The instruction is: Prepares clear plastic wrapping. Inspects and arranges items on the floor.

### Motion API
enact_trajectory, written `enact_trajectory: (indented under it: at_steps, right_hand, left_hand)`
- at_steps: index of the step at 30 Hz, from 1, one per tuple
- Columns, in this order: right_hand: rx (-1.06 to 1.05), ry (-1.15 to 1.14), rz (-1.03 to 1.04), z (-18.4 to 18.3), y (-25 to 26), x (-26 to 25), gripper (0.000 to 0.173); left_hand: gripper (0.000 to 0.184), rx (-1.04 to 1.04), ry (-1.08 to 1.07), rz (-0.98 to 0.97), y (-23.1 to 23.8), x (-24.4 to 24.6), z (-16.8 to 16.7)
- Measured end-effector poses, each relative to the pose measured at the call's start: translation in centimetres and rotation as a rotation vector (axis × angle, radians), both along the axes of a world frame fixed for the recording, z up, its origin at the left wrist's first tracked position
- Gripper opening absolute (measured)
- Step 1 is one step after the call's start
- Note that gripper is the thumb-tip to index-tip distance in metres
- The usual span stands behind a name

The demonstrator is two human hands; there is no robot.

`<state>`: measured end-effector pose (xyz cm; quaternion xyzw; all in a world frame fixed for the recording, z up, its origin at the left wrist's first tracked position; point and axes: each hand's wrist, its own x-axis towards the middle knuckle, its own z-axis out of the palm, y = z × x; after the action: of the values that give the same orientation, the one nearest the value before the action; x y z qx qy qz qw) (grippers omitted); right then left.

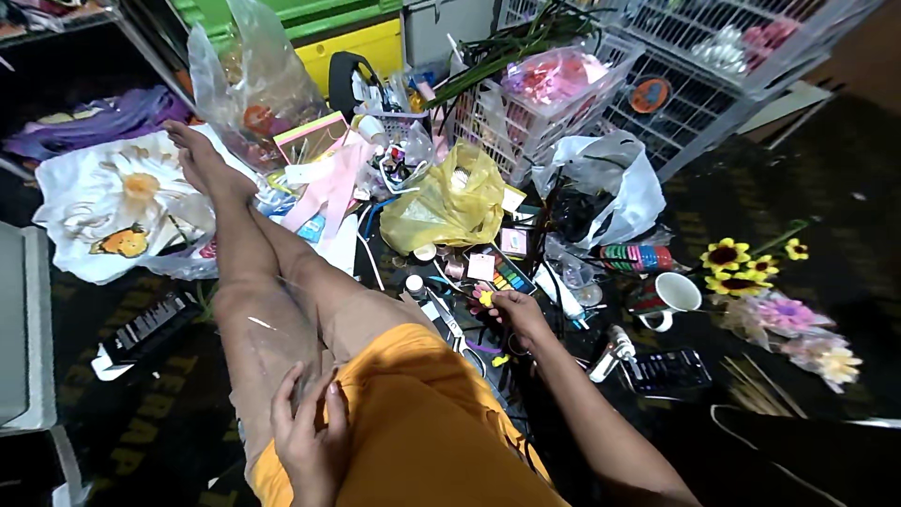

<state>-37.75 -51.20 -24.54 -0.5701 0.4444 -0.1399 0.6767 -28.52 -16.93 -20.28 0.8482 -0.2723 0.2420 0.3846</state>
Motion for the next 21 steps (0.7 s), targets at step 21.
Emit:
enact_trajectory:
  at_steps: [21]
  right_hand:
    - [0.12,-0.278,0.225,7.1,4.7,4.1,0.015]
  left_hand:
    - [0.05,0.778,0.7,-0.393,-3.9,5.3,4.8]
